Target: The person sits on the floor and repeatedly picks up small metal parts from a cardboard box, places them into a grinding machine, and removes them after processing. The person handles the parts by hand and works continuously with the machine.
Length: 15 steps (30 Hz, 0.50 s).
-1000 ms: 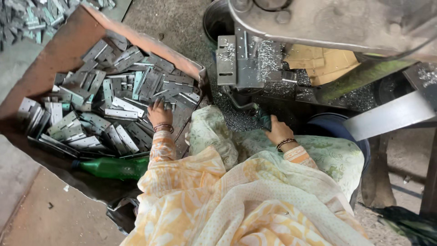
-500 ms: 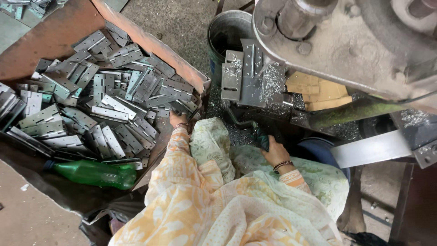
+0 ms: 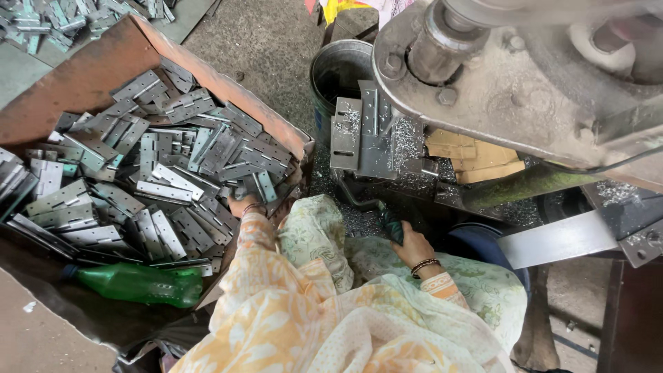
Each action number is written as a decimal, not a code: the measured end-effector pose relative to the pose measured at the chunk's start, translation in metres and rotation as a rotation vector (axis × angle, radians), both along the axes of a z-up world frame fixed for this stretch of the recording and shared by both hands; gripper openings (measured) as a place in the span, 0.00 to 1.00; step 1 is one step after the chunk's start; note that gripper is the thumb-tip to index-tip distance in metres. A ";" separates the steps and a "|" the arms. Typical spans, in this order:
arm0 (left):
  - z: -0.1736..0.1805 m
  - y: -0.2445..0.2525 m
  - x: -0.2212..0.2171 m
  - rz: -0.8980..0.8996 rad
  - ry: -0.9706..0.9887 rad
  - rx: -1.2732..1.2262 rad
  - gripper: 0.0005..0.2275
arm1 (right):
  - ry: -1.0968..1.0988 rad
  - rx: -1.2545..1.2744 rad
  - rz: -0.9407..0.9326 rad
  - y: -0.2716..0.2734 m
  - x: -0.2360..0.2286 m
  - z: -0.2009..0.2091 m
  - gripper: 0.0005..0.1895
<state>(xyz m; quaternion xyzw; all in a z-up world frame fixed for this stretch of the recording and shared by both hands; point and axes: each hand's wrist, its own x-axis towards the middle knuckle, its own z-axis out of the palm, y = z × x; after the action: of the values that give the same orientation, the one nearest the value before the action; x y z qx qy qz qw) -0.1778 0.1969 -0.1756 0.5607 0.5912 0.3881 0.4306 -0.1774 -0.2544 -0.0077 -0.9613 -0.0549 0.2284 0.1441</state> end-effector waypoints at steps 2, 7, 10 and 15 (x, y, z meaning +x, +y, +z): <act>0.007 0.011 -0.025 -0.048 -0.105 -0.202 0.29 | -0.002 0.003 0.001 0.004 0.002 -0.001 0.34; 0.027 0.018 -0.087 -0.166 -0.407 -0.350 0.30 | 0.012 -0.016 0.013 0.004 0.001 -0.006 0.34; 0.044 0.018 -0.115 -0.236 -0.481 -0.379 0.31 | 0.019 0.001 0.002 0.002 0.000 -0.008 0.34; 0.079 0.011 -0.095 -0.533 -0.646 -0.187 0.33 | 0.004 0.021 -0.005 0.007 -0.001 -0.006 0.32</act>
<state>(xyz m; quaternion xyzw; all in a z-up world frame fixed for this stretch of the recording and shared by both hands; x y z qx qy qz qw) -0.2726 0.2080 -0.0963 0.5022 0.2931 0.3636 0.7278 -0.1782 -0.2479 -0.0135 -0.9594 -0.0547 0.2296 0.1547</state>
